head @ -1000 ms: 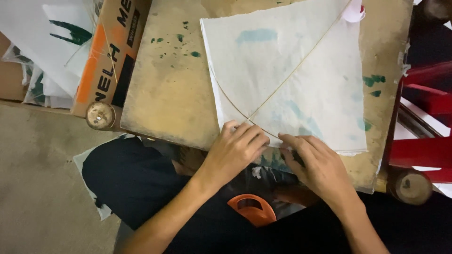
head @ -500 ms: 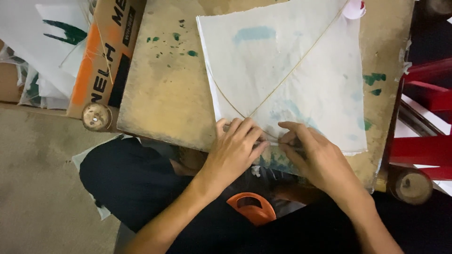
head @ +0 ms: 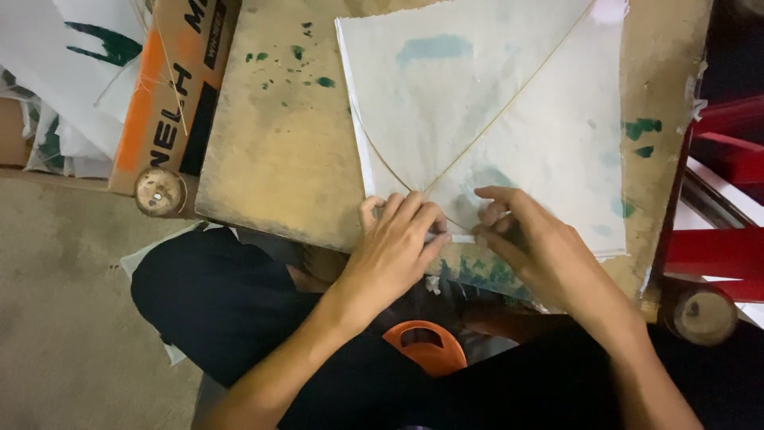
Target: Finishing the edges of a kite by applying glue and folding the paper over the bamboo frame.
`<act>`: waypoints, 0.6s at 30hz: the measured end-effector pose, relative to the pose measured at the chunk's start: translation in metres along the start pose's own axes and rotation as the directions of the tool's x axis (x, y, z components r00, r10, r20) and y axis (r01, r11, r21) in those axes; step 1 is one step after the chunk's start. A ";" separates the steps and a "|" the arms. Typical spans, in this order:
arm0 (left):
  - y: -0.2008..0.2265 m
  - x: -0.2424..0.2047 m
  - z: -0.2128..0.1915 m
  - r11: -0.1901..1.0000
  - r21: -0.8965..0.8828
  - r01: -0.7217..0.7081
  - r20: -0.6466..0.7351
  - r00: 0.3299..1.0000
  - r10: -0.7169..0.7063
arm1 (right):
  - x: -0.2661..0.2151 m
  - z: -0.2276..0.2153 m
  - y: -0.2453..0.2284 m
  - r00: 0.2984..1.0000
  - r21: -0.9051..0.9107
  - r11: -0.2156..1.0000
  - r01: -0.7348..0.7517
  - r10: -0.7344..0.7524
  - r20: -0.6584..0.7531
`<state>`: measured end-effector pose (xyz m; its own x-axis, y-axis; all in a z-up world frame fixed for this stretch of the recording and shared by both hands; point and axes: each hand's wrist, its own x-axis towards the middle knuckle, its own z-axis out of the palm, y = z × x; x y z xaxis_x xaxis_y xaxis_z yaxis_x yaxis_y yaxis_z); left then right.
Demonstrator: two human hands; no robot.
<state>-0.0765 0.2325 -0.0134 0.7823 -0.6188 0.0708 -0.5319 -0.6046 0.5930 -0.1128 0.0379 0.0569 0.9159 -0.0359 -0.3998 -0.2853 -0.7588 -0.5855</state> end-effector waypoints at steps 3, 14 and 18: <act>-0.003 0.000 -0.002 1.000 -0.009 0.000 0.027 1.000 0.000 | 0.002 0.001 0.001 1.000 0.011 1.000 -0.015 0.014 0.013; -0.005 -0.003 -0.003 0.998 0.050 -0.043 -0.013 0.999 0.043 | -0.003 -0.012 0.024 0.997 0.034 0.998 -0.047 0.045 0.055; 0.009 0.001 -0.008 0.979 0.135 -0.151 -0.121 0.978 0.168 | -0.032 -0.023 0.053 0.967 -0.026 0.981 0.193 -0.194 -0.164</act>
<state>-0.0781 0.2308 -0.0016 0.7152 -0.6463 0.2658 -0.6830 -0.5658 0.4620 -0.1508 -0.0163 0.0552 0.9875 0.0059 -0.1573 -0.0962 -0.7681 -0.6330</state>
